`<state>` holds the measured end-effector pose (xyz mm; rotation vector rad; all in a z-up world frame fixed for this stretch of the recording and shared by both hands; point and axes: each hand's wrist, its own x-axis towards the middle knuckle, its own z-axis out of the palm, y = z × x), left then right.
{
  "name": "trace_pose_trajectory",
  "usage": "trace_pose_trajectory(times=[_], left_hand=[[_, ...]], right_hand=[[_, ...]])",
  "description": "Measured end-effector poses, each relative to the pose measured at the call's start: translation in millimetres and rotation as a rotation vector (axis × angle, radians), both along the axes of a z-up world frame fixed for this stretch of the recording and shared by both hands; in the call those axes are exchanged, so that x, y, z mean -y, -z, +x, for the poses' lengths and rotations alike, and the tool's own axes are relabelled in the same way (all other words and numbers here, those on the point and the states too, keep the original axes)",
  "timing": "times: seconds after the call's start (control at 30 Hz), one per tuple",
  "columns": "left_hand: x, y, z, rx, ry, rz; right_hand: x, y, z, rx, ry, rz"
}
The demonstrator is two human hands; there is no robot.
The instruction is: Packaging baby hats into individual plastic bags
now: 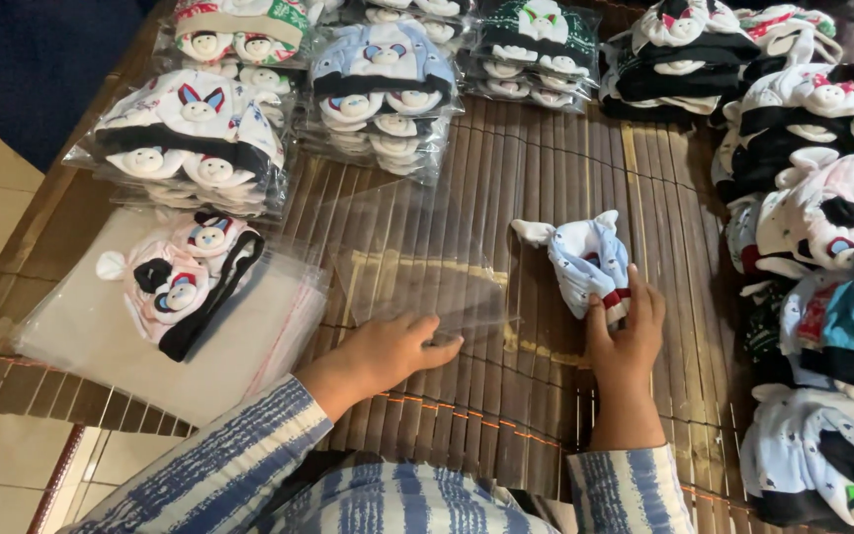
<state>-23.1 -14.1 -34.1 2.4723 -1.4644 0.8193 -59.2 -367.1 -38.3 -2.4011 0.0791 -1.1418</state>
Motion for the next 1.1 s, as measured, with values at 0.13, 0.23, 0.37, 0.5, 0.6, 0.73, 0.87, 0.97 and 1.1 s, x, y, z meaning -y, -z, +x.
trace_pose_trajectory(times=[0.13, 0.23, 0.37, 0.5, 0.6, 0.73, 0.87, 0.97, 1.1], left_hand=[[-4.2, 6.2, 8.1, -0.172, 0.015, 0.045], [-3.7, 18.7, 9.8, -0.37, -0.096, 0.036], [-0.1, 1.0, 6.3, -0.431, -0.219, -0.064], [12.0, -1.6, 10.4, -0.397, -0.248, -0.033], [27.6, 8.9, 14.5, -0.348, -0.281, -0.03], [38.2, -3.6, 6.5, -0.246, -0.255, 0.012], [43.2, -12.9, 1.5, -0.345, -0.253, -0.055], [41.5, -24.7, 1.3, -0.502, -0.258, 0.001], [39.8, -2.3, 2.9, -0.798, -0.322, -0.215]], right_hand=[[-6.0, -5.7, -0.1, -0.002, -0.006, 0.037], [-5.8, -5.9, -0.2, 0.011, -0.021, 0.021], [-5.1, -6.2, -0.8, 0.013, -0.045, 0.001], [-11.6, -21.1, -7.0, 0.041, -0.076, -0.016], [-19.3, -45.5, -20.8, 0.069, -0.061, -0.039], [-29.7, -98.0, -53.4, 0.047, -0.145, 0.004], [-37.1, -134.2, -89.2, -0.209, -0.347, 0.137], [-30.8, -128.3, -102.7, -0.399, -0.591, 0.381], [-31.8, -106.4, -95.6, -0.543, -0.757, 0.477]])
